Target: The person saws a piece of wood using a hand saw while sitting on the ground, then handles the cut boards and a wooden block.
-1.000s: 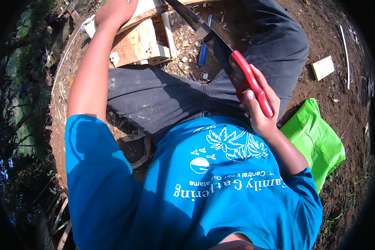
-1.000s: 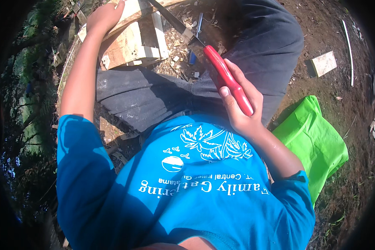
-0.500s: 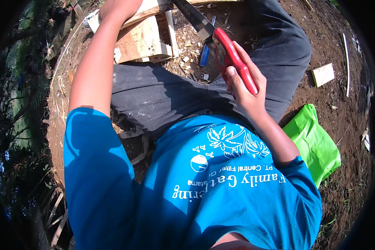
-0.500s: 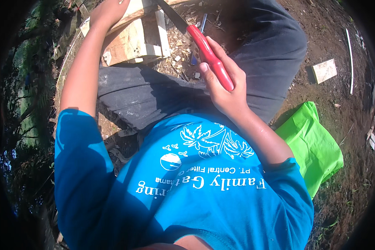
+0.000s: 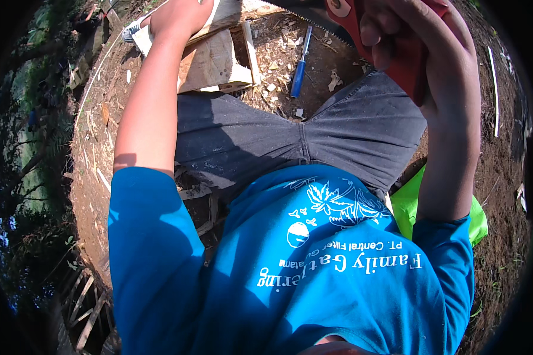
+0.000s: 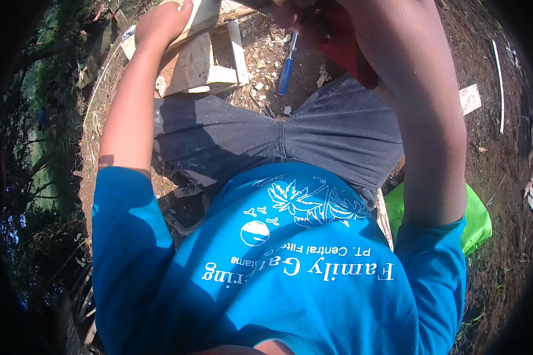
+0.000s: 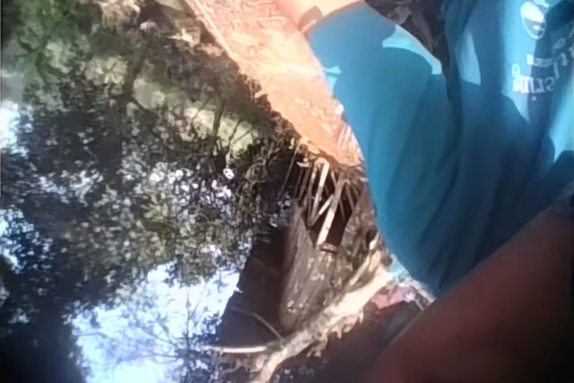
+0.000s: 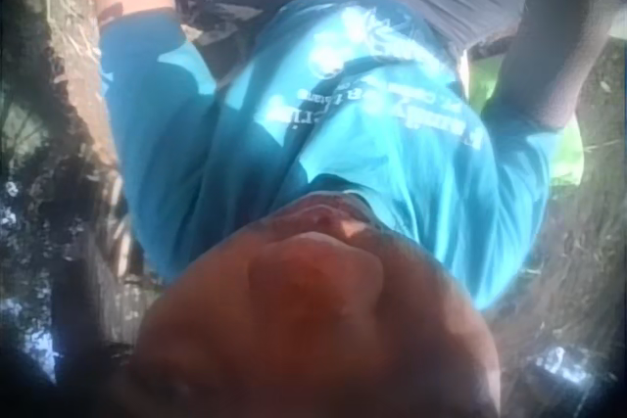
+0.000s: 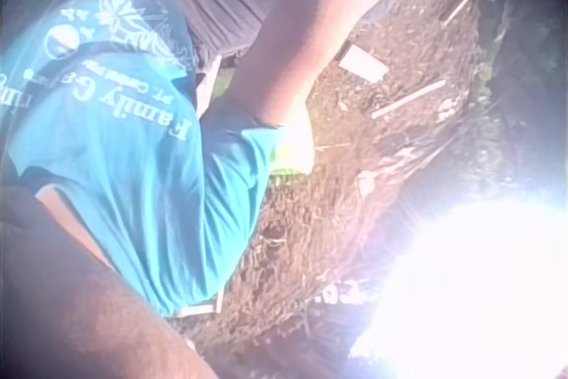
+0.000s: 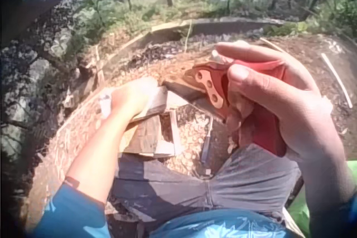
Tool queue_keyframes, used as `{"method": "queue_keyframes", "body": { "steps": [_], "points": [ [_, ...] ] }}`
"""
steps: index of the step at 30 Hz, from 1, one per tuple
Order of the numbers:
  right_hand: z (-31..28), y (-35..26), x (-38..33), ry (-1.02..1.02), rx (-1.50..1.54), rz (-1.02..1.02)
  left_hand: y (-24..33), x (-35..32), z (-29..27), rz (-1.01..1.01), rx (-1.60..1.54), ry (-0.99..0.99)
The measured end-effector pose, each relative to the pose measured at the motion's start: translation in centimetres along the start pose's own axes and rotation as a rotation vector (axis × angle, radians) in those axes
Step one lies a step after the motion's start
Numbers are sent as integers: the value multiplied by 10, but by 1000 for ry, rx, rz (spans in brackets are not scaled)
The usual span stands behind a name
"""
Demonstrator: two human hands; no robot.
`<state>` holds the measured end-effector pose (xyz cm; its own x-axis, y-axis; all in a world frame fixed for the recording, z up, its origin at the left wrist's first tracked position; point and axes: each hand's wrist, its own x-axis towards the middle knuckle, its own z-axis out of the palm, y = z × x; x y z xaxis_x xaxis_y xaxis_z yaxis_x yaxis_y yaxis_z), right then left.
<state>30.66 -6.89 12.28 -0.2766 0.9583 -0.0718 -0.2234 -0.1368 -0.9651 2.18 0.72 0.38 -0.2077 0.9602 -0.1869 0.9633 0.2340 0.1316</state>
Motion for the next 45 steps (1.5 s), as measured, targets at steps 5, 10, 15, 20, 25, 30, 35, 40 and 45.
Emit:
{"method": "queue_keyframes", "body": {
  "steps": [5, 10, 15, 20, 25, 30, 35, 40, 45],
  "points": [
    [-14, 25, 18, -159, -64, 1, -10, -1, 5, 14, 104, 75],
    [-5, 93, -80, 182, -279, -42, -30, 20, 22, 36, 136, 3],
    [-25, 65, -132, 182, -184, 103, -39, 27, 30, 15, 244, -118],
    [-4, 44, -130, 187, -166, 30, -32, 34, 34, 15, 99, -18],
    [6, 24, -132, 191, -173, 51, -32, 29, 35, -20, 35, 144],
    [3, 26, -135, 145, -176, 85, -42, 31, 37, -4, 55, -44],
    [-6, 27, -134, 95, -183, 53, -22, 23, 22, -71, 77, -152],
    [12, 24, -128, 76, -289, -60, -28, 23, 15, -89, 3, -117],
    [35, 2, -138, 79, -410, -112, -25, 23, 21, -56, -51, -104]
  ]
}}
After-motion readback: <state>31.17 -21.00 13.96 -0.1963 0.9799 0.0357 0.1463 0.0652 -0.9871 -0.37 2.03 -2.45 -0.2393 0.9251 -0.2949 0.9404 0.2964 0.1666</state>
